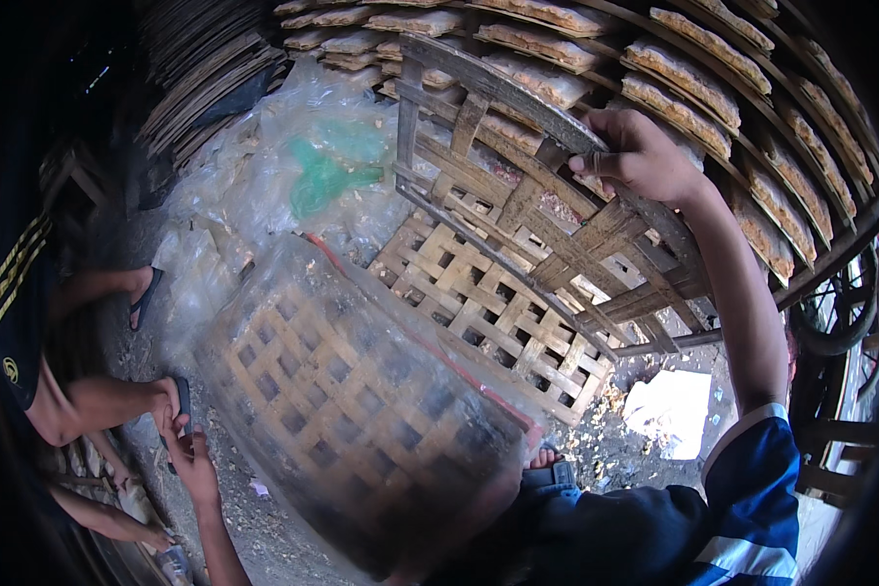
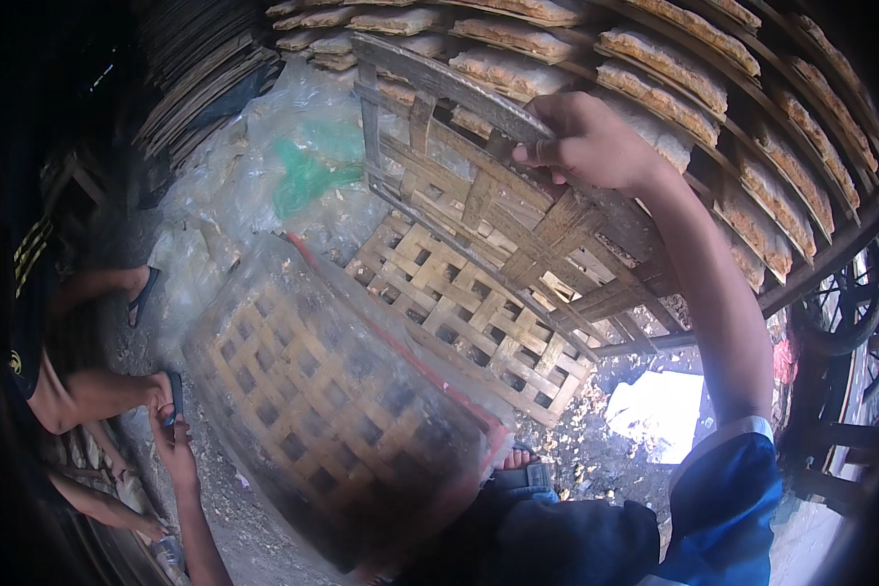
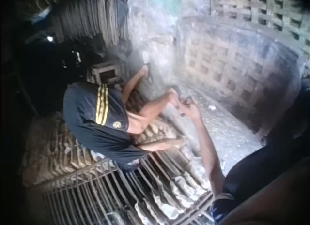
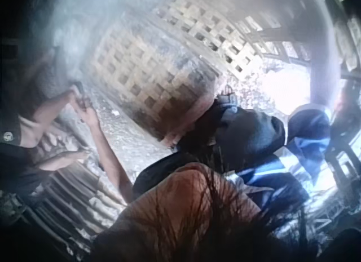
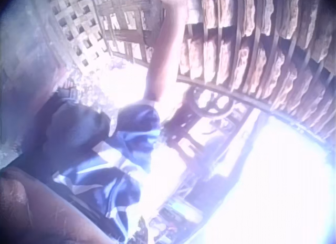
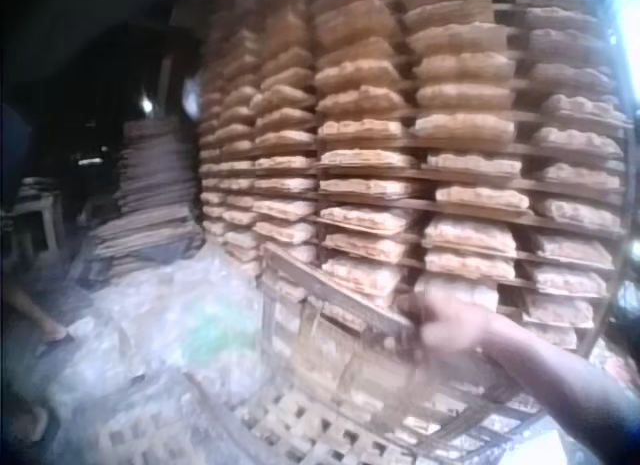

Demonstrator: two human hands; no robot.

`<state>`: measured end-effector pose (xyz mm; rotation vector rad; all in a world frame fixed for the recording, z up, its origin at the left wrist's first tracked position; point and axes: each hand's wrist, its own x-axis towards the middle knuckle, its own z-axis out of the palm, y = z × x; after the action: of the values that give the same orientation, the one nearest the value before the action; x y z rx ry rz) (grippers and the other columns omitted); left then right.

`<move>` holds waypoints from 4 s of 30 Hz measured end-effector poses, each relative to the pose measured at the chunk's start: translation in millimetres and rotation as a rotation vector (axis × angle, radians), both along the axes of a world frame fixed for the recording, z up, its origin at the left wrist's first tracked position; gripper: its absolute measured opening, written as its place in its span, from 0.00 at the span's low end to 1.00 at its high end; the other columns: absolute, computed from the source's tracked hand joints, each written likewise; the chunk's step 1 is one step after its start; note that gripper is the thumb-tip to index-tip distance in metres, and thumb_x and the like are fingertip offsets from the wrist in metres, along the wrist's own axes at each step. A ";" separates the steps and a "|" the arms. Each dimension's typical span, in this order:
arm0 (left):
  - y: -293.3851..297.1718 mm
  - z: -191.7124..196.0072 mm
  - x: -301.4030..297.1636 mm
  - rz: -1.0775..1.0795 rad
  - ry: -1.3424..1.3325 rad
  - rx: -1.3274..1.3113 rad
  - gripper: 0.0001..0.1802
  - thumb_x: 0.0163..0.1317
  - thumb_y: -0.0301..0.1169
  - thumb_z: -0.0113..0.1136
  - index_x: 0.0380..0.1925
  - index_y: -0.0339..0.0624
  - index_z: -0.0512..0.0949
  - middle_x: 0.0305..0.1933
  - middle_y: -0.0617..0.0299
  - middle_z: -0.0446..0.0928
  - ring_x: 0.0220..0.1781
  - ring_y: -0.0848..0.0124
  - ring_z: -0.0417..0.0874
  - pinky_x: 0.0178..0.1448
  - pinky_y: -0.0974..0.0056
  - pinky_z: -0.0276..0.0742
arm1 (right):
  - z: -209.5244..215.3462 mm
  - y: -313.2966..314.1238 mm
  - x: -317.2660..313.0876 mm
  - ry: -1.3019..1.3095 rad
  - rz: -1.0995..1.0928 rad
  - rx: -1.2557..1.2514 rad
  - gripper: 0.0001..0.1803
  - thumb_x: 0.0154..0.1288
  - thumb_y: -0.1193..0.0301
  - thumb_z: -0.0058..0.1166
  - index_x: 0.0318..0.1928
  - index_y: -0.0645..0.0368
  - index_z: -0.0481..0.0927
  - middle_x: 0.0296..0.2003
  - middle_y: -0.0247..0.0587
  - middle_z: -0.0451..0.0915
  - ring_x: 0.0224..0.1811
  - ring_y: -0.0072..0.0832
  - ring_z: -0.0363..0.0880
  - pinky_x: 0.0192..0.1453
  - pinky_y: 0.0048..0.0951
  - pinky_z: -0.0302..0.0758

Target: The person assembles a wooden lattice tray by placing a clear plastic sheet, then a green plastic sheet, and finally a wooden lattice frame on top. The person presses the layers together and adjusts the frame to fit the tray.

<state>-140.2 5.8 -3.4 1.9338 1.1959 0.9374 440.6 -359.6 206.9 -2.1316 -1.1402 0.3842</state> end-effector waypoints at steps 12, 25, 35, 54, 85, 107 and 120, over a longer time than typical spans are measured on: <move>-51.6 131.2 240.3 -0.543 0.134 0.025 0.34 0.70 0.29 0.62 0.74 0.43 0.62 0.66 0.57 0.71 0.56 0.72 0.78 0.56 0.66 0.74 | 35.7 -42.5 -18.3 -0.036 -0.120 0.806 0.18 0.72 0.63 0.61 0.53 0.64 0.80 0.34 0.33 0.81 0.31 0.18 0.75 0.35 0.22 0.72; -86.1 71.5 372.7 -0.620 0.119 0.103 0.31 0.68 0.36 0.67 0.67 0.42 0.70 0.63 0.53 0.77 0.56 0.63 0.81 0.60 0.61 0.78 | -108.4 -56.6 -32.1 0.279 -0.106 0.999 0.23 0.67 0.64 0.63 0.54 0.66 0.73 0.29 0.39 0.77 0.22 0.23 0.73 0.26 0.26 0.72; -107.4 32.4 414.8 -0.614 0.016 0.110 0.22 0.67 0.42 0.69 0.51 0.37 0.78 0.44 0.52 0.85 0.42 0.61 0.87 0.49 0.58 0.82 | -152.9 -95.2 -39.6 0.204 -0.271 0.977 0.21 0.68 0.57 0.58 0.43 0.62 0.69 0.22 0.38 0.69 0.21 0.26 0.70 0.25 0.27 0.71; -117.8 25.9 426.3 -0.895 0.123 0.154 0.27 0.60 0.28 0.73 0.56 0.36 0.70 0.42 0.51 0.85 0.44 0.61 0.89 0.52 0.58 0.84 | -191.8 -134.0 -28.3 0.210 -0.391 1.043 0.21 0.68 0.57 0.59 0.46 0.62 0.71 0.24 0.38 0.72 0.23 0.26 0.72 0.24 0.29 0.73; -103.4 29.8 411.8 -0.964 0.018 -0.113 0.36 0.69 0.29 0.62 0.75 0.39 0.61 0.63 0.48 0.76 0.57 0.64 0.84 0.61 0.58 0.80 | -195.0 -143.4 -46.4 0.087 -0.469 0.942 0.19 0.69 0.60 0.62 0.45 0.64 0.74 0.24 0.39 0.77 0.21 0.26 0.77 0.25 0.27 0.75; -107.7 23.6 417.6 -0.893 -0.045 -0.270 0.24 0.68 0.18 0.61 0.63 0.33 0.71 0.52 0.59 0.80 0.53 0.74 0.82 0.55 0.69 0.78 | -215.3 -142.0 -86.5 0.070 -0.546 0.592 0.30 0.68 0.68 0.69 0.63 0.68 0.69 0.46 0.43 0.80 0.46 0.29 0.80 0.53 0.33 0.78; -107.8 25.1 410.7 -0.898 -0.038 -0.254 0.22 0.67 0.17 0.62 0.60 0.31 0.71 0.50 0.58 0.81 0.52 0.74 0.82 0.53 0.68 0.79 | -218.0 -154.2 -98.9 0.329 -0.532 0.437 0.32 0.66 0.70 0.70 0.65 0.68 0.68 0.51 0.45 0.79 0.53 0.30 0.81 0.59 0.34 0.78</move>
<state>270.5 -102.0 21.7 1.9207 0.2989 0.3156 341.7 -513.8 -11.1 -1.8031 -0.3963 0.2012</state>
